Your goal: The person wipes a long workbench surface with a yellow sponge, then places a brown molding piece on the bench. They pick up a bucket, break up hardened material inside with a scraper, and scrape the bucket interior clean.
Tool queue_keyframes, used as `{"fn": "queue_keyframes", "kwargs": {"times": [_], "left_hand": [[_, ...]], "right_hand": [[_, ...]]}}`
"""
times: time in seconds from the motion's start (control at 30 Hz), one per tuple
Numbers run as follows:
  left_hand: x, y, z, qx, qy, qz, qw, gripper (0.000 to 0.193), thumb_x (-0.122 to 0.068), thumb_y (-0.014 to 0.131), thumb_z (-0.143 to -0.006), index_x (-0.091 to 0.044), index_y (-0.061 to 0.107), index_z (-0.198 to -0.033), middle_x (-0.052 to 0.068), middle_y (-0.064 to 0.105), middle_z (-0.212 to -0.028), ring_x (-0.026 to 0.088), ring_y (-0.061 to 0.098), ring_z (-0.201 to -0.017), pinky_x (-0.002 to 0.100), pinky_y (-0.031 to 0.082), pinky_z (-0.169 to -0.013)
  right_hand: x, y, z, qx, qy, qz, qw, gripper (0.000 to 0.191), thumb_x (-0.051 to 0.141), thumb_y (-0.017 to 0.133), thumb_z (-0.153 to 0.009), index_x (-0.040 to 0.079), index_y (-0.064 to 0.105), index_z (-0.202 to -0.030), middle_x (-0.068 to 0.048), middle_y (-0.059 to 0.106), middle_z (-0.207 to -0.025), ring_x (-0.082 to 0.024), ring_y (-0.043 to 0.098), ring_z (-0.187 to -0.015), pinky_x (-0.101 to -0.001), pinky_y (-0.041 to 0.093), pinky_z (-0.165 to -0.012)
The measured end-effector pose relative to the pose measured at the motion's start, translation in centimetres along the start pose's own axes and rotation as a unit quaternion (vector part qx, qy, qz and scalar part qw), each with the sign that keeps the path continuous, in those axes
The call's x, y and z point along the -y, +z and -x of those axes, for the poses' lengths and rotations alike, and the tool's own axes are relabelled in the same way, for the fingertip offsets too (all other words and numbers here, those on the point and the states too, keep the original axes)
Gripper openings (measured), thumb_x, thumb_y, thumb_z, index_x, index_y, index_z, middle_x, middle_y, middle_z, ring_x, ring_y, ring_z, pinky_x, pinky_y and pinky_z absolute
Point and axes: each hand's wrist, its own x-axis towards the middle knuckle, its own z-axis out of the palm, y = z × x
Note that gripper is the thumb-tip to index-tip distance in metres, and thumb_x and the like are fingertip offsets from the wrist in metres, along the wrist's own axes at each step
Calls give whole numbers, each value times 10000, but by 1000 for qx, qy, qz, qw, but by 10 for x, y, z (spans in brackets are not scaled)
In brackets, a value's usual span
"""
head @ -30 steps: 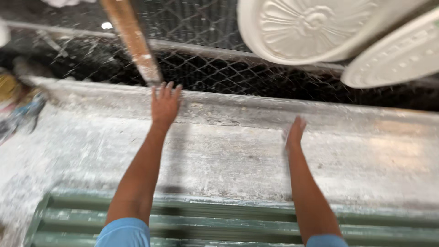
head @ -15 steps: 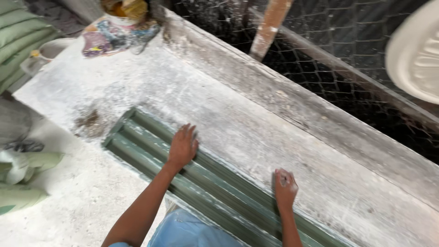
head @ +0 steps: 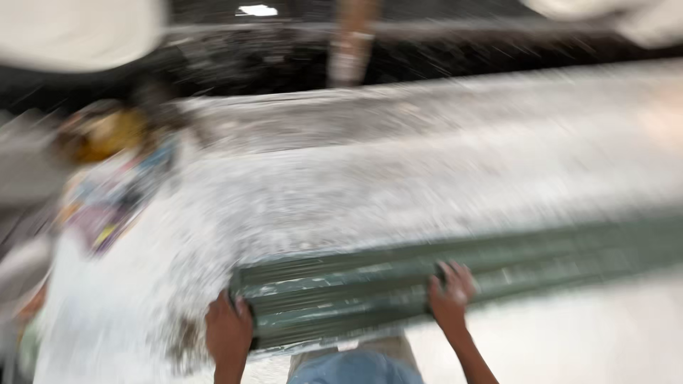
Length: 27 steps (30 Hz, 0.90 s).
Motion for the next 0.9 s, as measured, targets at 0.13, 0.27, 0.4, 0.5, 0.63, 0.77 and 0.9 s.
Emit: {"fn": "queue_keyframes", "kwargs": {"times": [0.13, 0.27, 0.4, 0.5, 0.63, 0.77, 0.9], "left_hand": [[18, 27, -3, -22, 156, 38, 987, 461, -300, 674, -922, 56, 592, -1204, 271, 631, -1085, 439, 615, -1042, 546, 491, -958], [16, 41, -2, -3, 152, 221, 963, 572, -423, 749, -957, 90, 505, -1019, 251, 589, -882, 383, 601, -819, 501, 505, -823], [18, 20, -14, 140, 109, 28, 984, 646, -502, 753, -910, 102, 563, -1037, 269, 664, -845, 431, 694, -803, 513, 554, -779], [11, -8, -9, 193, 95, 0, 977, 722, -575, 702, -889, 109, 601, -1095, 319, 702, -932, 486, 710, -926, 544, 545, -891], [7, -36, -1, 240, 154, -19, 958, 765, -626, 578, -961, 102, 623, -1193, 381, 686, -1091, 538, 653, -1067, 572, 501, -954], [11, -45, -4, 229, 193, 37, 953, 736, -612, 606, -916, 93, 683, -1112, 356, 700, -1101, 519, 667, -1070, 565, 514, -935], [16, -43, -16, 211, 206, 25, 955, 700, -579, 658, -880, 101, 717, -1032, 351, 707, -1044, 509, 683, -1020, 564, 533, -909]], "right_hand": [[64, -31, 78, -37, 149, -35, 988, 446, 131, 664, -907, 99, 571, -1342, -211, 555, -1365, -437, 477, -1327, -548, 369, -1124], [113, -76, 140, 30, 361, -84, 928, 437, 146, 659, -930, 87, 581, -1356, -222, 531, -1400, -443, 455, -1326, -507, 399, -1085], [149, -103, 169, 56, 462, -155, 871, 419, 224, 635, -967, 101, 579, -1364, -180, 557, -1402, -339, 597, -1264, -413, 514, -1027], [163, -113, 179, 68, 490, -219, 841, 436, 256, 623, -977, 96, 563, -1378, -163, 593, -1375, -288, 670, -1181, -379, 565, -942], [186, -114, 191, 79, 494, -255, 827, 423, 270, 615, -987, 78, 580, -1363, -144, 687, -1291, -262, 719, -1070, -350, 574, -905], [223, -110, 219, 79, 497, -288, 815, 412, 285, 603, -998, 75, 588, -1352, -116, 705, -1237, -215, 705, -1068, -334, 578, -878], [257, -110, 253, 117, 527, -324, 776, 457, 338, 597, -994, 76, 607, -1369, -134, 730, -1174, -221, 706, -1064, -353, 565, -879]]}}
